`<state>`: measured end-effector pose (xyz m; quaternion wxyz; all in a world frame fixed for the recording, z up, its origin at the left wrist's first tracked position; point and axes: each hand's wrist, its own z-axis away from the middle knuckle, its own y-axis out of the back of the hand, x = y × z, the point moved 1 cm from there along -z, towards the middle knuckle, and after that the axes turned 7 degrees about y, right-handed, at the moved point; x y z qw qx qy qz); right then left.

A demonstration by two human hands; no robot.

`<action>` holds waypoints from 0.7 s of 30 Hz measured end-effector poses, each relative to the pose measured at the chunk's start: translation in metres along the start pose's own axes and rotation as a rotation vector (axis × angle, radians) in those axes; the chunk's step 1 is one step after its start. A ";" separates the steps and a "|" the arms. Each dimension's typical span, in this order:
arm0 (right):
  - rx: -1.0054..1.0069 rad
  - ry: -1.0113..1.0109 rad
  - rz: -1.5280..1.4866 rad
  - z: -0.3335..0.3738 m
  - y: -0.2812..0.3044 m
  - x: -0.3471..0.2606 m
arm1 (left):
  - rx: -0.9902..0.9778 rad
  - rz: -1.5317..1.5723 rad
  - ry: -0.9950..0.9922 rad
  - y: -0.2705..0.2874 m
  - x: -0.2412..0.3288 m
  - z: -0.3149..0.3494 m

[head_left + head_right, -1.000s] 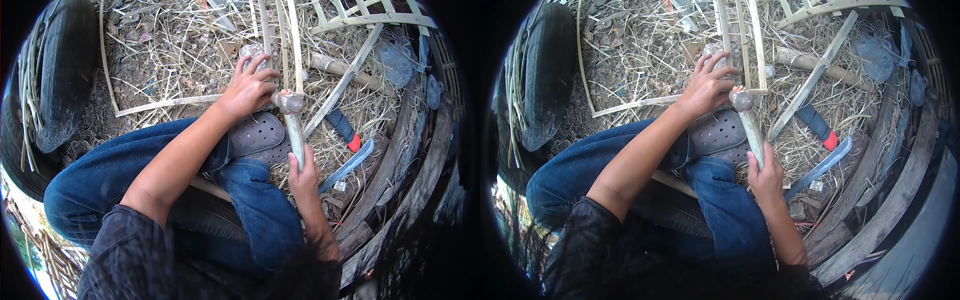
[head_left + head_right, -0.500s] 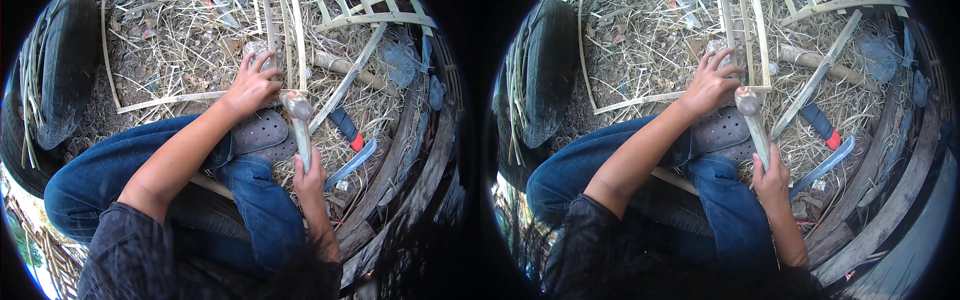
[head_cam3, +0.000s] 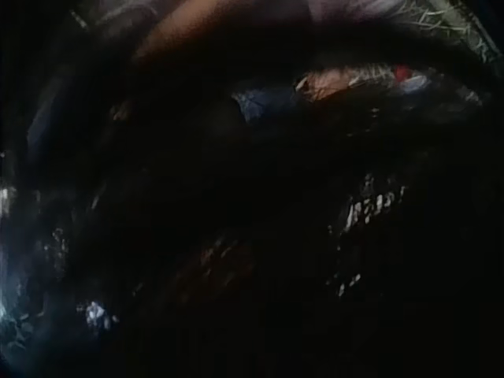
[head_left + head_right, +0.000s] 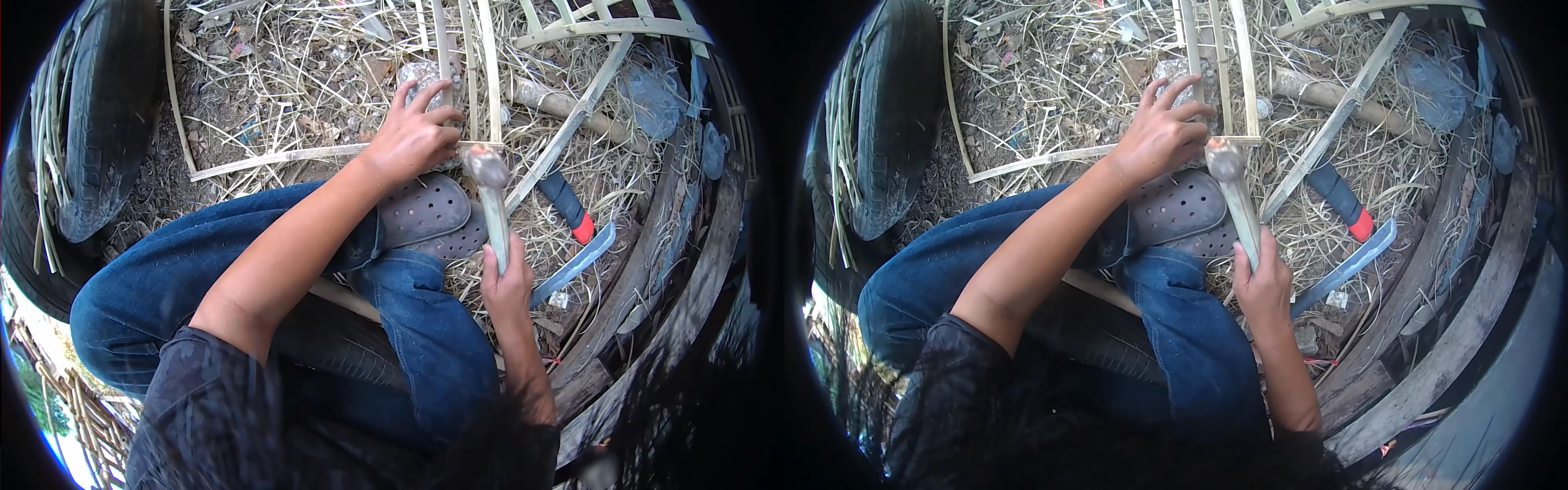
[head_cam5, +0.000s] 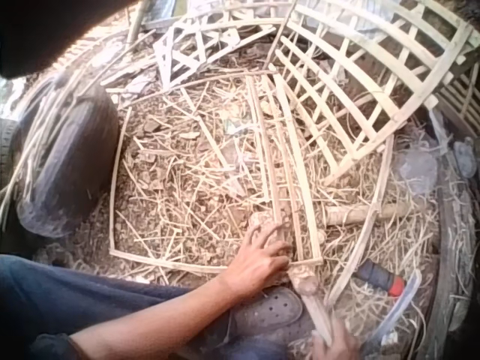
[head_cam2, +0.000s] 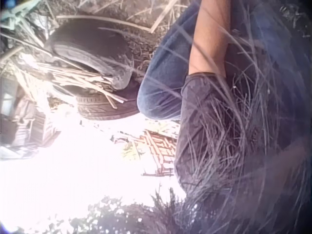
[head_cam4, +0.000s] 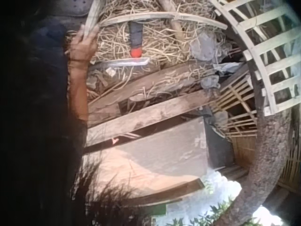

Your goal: The person shapes wood strips using a machete, aligns the strips to form a lattice frame, and secures them by hammering small nails into the joints.

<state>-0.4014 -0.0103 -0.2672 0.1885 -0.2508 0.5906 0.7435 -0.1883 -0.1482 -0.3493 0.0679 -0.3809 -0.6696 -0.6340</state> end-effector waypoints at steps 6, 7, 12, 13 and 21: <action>0.065 0.091 -0.070 0.007 -0.005 0.005 | 0.017 0.005 -0.002 0.001 -0.002 0.000; 0.070 0.084 -0.093 0.008 -0.001 0.005 | 0.023 0.014 -0.009 0.000 -0.002 -0.001; 0.113 0.015 -0.190 0.004 0.008 0.001 | 0.048 0.037 0.000 -0.005 -0.004 0.001; 0.128 0.030 -0.157 0.003 0.008 0.004 | 0.057 0.051 -0.005 -0.003 -0.006 0.000; 0.144 0.026 -0.133 0.004 0.013 0.001 | -0.038 -0.047 0.222 0.020 0.008 0.002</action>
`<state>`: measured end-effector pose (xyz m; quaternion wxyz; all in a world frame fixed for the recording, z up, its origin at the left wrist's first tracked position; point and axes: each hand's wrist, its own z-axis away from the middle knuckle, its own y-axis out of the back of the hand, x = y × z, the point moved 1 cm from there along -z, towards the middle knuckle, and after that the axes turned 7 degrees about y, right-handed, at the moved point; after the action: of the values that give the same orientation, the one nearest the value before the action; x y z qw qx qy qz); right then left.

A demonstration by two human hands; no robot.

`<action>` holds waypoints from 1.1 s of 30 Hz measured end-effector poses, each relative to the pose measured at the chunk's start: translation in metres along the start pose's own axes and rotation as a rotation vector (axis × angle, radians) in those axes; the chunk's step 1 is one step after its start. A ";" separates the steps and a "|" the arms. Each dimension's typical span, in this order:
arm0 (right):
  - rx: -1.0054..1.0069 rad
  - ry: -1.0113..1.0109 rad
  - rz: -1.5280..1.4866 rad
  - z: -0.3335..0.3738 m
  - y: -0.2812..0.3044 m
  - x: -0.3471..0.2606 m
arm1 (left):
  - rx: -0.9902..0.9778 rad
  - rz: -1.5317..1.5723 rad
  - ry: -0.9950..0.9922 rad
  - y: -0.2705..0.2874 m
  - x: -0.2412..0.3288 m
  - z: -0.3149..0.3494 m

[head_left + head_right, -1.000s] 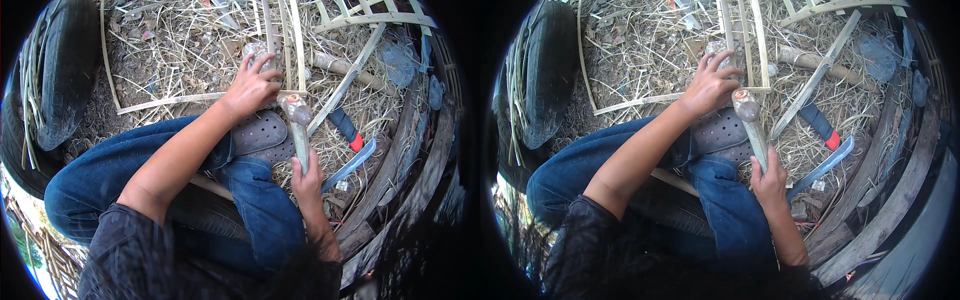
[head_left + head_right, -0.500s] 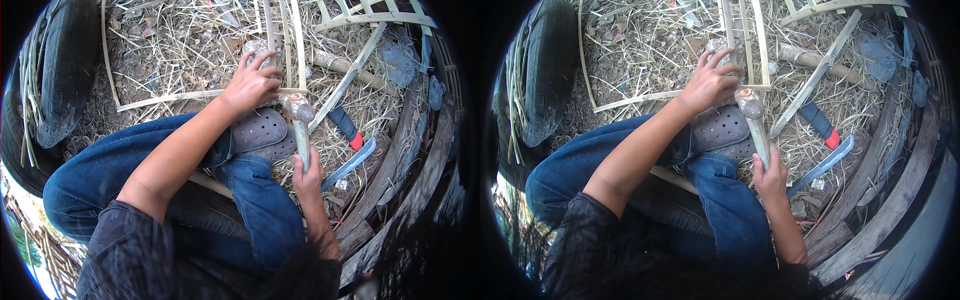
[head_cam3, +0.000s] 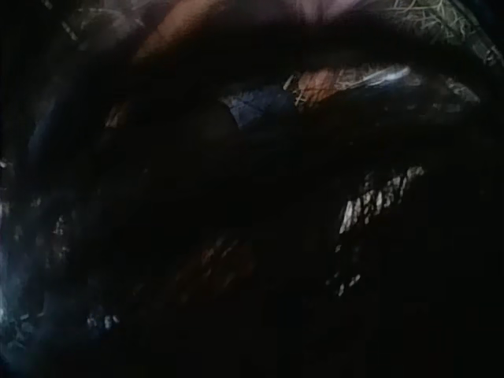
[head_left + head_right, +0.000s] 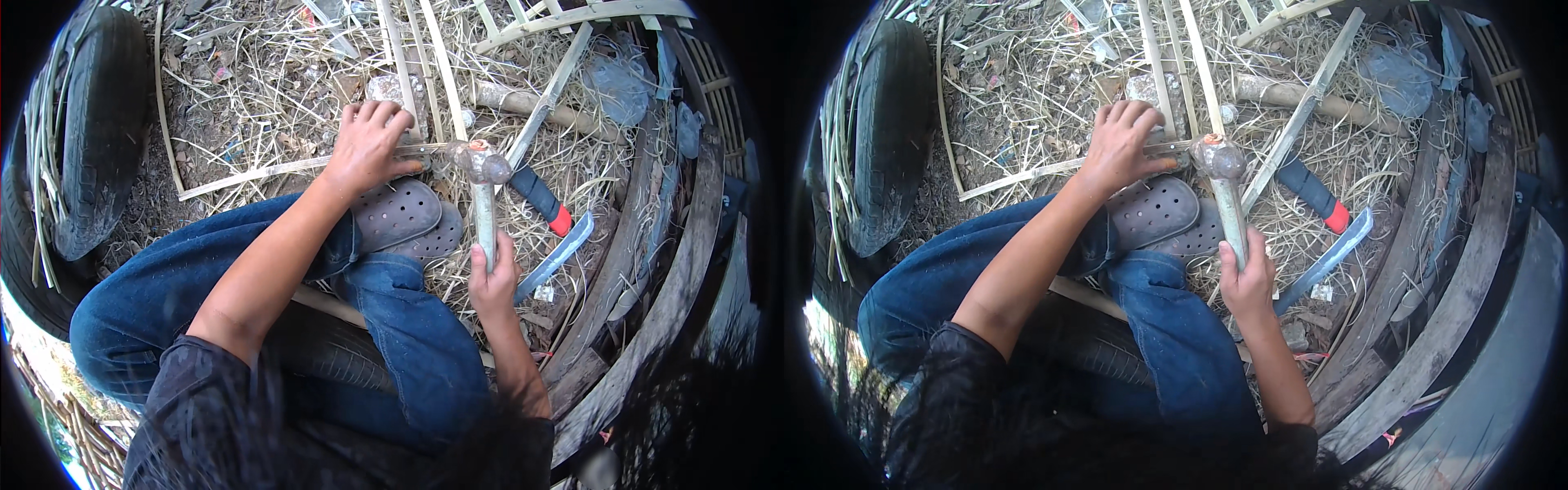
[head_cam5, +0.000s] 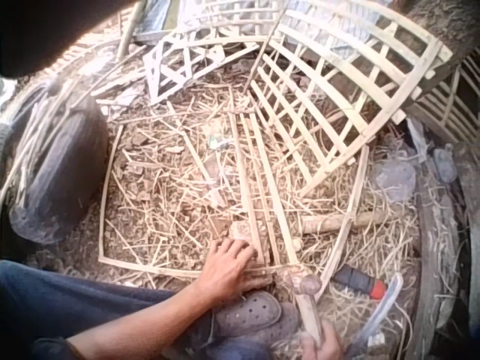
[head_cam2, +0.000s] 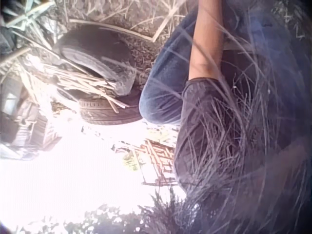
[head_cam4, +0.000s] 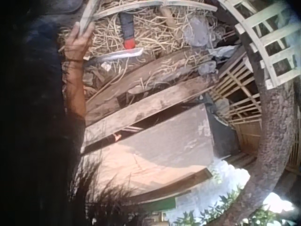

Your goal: The person shapes wood strips using a machete, aligns the strips to form a lattice frame, and secures them by hammering small nails into the joints.

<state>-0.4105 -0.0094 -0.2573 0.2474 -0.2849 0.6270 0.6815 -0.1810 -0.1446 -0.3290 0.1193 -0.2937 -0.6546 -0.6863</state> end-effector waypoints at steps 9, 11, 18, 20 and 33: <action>-0.015 0.029 -0.060 -0.008 -0.006 -0.009 | -0.273 -0.091 0.374 0.013 -0.011 0.021; -0.019 0.025 -0.060 -0.008 -0.007 -0.010 | -0.304 -0.086 0.424 0.014 -0.015 0.022; -0.068 0.003 -0.042 -0.011 -0.008 -0.016 | -0.615 -0.038 0.639 0.014 -0.028 0.004; -0.092 -0.008 -0.038 -0.011 -0.009 -0.016 | -0.599 -0.025 0.626 0.008 -0.034 0.004; -0.127 -0.006 0.044 -0.013 -0.014 -0.019 | -0.722 -0.055 0.663 -0.004 -0.045 -0.004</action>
<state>-0.3861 -0.0204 -0.2551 0.2157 -0.2842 0.5879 0.7260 -0.1483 -0.1580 -0.3576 0.1936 -0.0647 -0.3093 -0.9288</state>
